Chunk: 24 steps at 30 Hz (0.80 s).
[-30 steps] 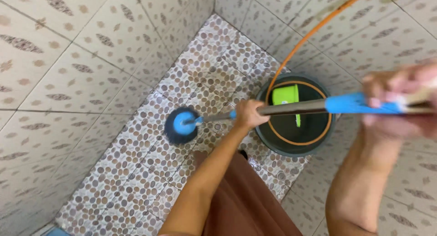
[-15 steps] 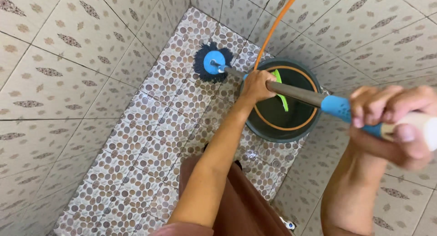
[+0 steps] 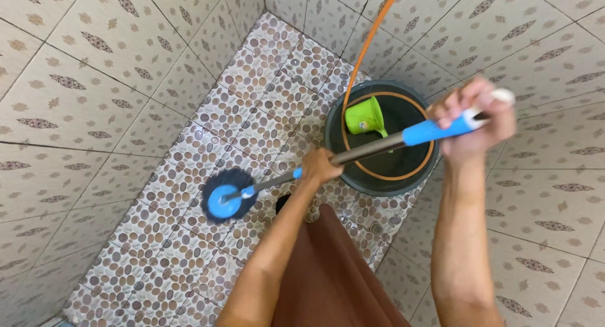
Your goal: Mopping the tiled floor of a bathroom using a rotating mop.
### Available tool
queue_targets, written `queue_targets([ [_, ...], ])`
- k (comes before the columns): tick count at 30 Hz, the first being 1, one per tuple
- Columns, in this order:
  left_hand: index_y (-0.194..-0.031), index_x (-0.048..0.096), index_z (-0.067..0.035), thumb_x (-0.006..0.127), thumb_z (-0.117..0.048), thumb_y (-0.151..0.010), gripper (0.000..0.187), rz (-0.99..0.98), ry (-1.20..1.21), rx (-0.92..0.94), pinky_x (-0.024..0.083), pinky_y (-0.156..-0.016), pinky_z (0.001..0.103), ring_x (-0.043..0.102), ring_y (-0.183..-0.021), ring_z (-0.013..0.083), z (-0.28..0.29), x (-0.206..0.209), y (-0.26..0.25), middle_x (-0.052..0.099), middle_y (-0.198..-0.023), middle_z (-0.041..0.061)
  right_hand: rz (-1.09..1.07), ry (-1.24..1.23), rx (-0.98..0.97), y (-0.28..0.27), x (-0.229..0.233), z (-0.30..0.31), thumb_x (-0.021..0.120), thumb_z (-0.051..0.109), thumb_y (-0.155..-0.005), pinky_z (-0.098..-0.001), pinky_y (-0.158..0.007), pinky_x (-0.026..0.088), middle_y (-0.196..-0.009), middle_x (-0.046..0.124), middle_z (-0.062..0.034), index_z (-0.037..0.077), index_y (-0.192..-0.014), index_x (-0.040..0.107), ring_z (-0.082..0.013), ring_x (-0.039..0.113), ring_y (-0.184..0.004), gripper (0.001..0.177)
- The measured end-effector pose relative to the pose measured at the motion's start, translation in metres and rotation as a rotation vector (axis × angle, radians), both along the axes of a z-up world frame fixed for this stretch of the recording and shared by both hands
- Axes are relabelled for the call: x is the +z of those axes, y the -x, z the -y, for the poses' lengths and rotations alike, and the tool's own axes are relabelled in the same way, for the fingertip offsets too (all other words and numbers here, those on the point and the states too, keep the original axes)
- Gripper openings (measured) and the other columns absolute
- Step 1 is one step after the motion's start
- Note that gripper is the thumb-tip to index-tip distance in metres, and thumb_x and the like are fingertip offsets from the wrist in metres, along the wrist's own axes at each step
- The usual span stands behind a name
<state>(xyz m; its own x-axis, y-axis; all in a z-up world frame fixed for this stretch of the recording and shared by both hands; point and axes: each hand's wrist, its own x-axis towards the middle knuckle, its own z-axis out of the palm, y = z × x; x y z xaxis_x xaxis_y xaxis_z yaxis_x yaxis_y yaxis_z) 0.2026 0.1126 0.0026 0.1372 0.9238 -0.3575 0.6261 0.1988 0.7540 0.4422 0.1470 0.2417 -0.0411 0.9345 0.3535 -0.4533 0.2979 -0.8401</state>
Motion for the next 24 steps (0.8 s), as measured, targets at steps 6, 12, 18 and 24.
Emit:
queue_targets([
  [6,-0.083,0.083,-0.025,0.077,-0.034,-0.062,0.024,-0.102,-0.067,0.018,0.058,-0.078,0.039,0.075,-0.073,0.0282,0.012,-0.003,-0.018,0.077,-0.076,0.008,0.005,0.071,-0.053,-0.02,0.002,0.02,0.053,0.029,-0.099,-0.0309,-0.048,0.038,-0.061,0.051,-0.0068,0.006,-0.078,0.049,-0.0173,0.045,-0.048,0.032],
  [12,-0.083,0.082,-0.025,0.08,-0.038,-0.065,0.023,0.048,-0.278,-0.027,0.058,-0.073,0.041,0.072,-0.072,0.0297,-0.02,0.07,-0.072,0.074,-0.074,0.009,0.106,-0.085,-0.111,-0.084,0.044,0.044,0.051,0.028,-0.106,-0.0323,-0.053,0.039,-0.069,0.053,-0.0096,0.009,-0.092,0.05,-0.0204,0.048,-0.048,0.023],
  [18,-0.065,0.067,-0.015,0.082,-0.028,-0.055,0.022,0.221,-0.697,-0.082,0.048,-0.07,0.047,0.067,-0.072,0.0325,-0.064,0.09,-0.112,0.068,-0.068,0.007,-0.135,-0.286,-0.18,-0.089,0.047,0.078,0.048,0.036,-0.104,-0.0304,-0.056,0.04,-0.069,0.05,-0.0088,0.005,-0.098,0.051,-0.0206,0.047,-0.052,0.032],
  [24,-0.06,0.058,-0.012,0.078,-0.021,-0.06,0.022,0.24,-0.785,-0.117,0.047,-0.07,0.049,0.065,-0.074,0.0362,-0.073,0.078,-0.107,0.063,-0.065,0.009,0.274,-0.449,-0.322,-0.038,0.07,0.099,0.049,0.022,-0.083,-0.0317,-0.047,0.045,-0.069,0.054,-0.0072,0.013,-0.088,0.048,-0.0125,0.047,-0.048,0.01],
])
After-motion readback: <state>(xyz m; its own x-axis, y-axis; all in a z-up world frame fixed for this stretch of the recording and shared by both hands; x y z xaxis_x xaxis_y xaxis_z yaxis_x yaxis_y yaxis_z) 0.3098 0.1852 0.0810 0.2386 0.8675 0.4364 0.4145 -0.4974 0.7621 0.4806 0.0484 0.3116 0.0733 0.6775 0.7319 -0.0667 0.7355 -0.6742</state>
